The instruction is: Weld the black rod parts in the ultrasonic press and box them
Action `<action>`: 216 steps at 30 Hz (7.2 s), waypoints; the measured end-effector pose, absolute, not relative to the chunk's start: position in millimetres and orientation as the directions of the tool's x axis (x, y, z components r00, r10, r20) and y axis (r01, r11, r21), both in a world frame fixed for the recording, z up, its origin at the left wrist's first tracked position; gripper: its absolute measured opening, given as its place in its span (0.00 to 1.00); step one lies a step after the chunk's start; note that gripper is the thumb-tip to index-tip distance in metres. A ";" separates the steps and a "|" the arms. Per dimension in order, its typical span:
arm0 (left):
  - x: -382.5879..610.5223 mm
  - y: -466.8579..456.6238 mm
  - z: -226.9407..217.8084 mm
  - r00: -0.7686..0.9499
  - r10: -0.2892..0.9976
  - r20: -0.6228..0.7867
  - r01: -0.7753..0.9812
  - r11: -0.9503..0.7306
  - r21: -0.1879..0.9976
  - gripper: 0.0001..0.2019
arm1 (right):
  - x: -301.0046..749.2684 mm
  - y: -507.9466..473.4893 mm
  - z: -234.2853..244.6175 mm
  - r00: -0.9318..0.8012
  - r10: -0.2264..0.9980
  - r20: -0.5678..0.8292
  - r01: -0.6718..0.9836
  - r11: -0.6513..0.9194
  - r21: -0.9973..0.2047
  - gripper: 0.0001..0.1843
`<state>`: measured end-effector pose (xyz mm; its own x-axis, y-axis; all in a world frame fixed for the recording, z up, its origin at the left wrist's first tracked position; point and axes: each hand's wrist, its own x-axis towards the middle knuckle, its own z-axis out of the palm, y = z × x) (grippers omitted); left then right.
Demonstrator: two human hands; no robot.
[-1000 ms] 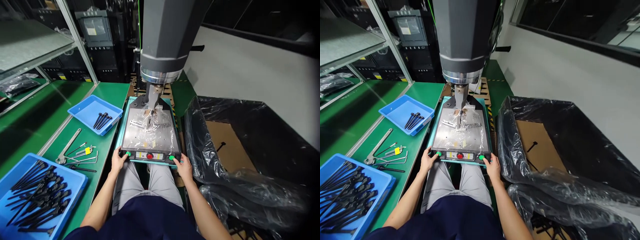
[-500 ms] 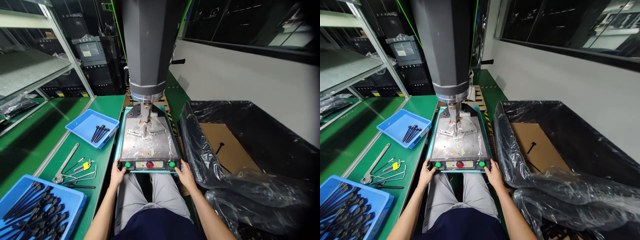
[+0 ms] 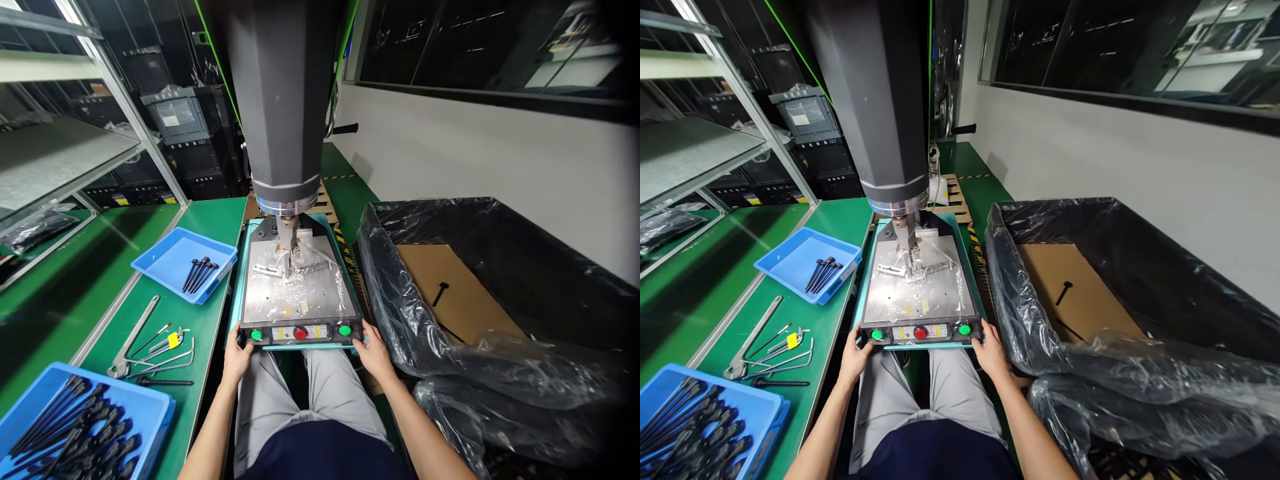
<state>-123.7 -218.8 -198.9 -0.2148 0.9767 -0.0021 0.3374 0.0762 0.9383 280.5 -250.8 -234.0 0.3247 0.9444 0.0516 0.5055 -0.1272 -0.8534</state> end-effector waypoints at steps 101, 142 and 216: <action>8.7 -151.9 -14.6 0.151 0.982 0.114 -0.182 -0.085 0.980 0.12 | 176.4 -217.5 -60.8 -0.135 0.991 0.006 -0.039 0.001 -0.999 0.28; -59.2 -245.9 4.1 -0.188 0.982 -0.030 -0.404 -0.049 0.914 0.25 | 67.7 -259.6 -45.1 -0.504 0.854 -0.130 -0.463 -0.394 -0.794 0.21; -141.3 -141.6 -5.1 -0.333 0.936 -0.112 -0.442 -0.050 0.895 0.28 | 110.5 -241.2 -84.3 -0.612 0.745 -0.266 -0.613 -0.659 -0.436 0.11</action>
<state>-141.3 -141.6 -5.1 -0.3333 0.9361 -0.1125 -0.4425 -0.0500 0.8954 110.5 -241.2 -84.3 -0.6117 0.7451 -0.2659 -0.6128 -0.6588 -0.4364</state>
